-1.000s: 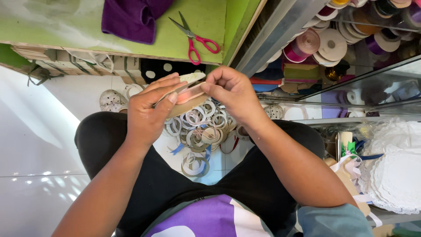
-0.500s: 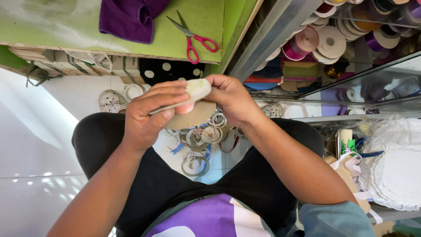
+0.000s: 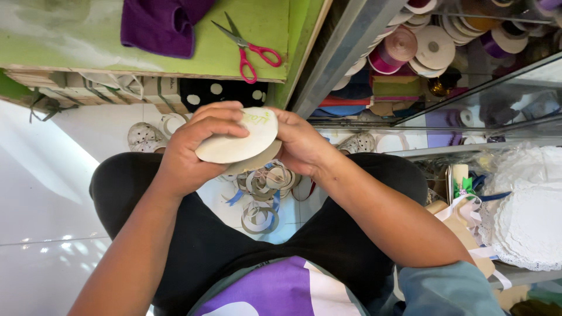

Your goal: The person sits on the floor and uses pink-handled scissors to cut a cardboard ribbon spool into a spiral strip. They then wipe the spool with a purple cloth and place it on a nearby shelf. The person repeats the process with a second spool.

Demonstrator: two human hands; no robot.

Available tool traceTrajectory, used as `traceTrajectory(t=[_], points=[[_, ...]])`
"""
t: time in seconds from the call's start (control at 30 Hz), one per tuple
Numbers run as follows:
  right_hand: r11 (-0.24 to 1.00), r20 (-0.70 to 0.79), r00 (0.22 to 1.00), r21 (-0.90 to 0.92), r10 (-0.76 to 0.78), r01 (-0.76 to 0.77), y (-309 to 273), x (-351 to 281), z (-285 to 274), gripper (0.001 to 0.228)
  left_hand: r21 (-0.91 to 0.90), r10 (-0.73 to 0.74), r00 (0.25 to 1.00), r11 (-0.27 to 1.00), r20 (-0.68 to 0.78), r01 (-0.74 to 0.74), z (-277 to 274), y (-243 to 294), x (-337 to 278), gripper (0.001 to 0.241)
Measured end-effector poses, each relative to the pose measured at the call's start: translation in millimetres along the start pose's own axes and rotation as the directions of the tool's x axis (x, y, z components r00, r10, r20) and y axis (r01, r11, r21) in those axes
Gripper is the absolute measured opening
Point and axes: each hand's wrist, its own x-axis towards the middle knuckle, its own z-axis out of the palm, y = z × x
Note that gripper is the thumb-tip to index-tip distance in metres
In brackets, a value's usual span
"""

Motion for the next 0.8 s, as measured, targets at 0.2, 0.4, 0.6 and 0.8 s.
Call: traceTrajectory(t=[0.2,0.4,0.6,0.8], points=[[0.996,-0.182,0.983,-0.086,0.013,-0.029,-3.9,2.1,12.6,0.041,0.221,-0.162,0.986,0.961,-0.029,0.165,-6.4,-14.1,-6.9,0.042],[0.968,-0.272,0.959,-0.25,-0.08,0.01,6.4,10.6,12.2,0.03,0.174,-0.352,0.93,0.914,-0.108,0.366,8.9,-16.9,-3.9,0.048],[0.967,-0.315,0.947,-0.256,-0.062,-0.022,6.0,17.3,0.5,0.019,0.064,-0.341,0.93,0.934,-0.137,0.352,9.1,-18.1,2.2,0.033],[0.976,-0.303,0.946,-0.139,0.117,-0.166,6.0,10.4,1.5,0.036,0.036,-0.388,0.921,0.921,-0.031,0.389,6.4,-18.1,1.9,0.032]])
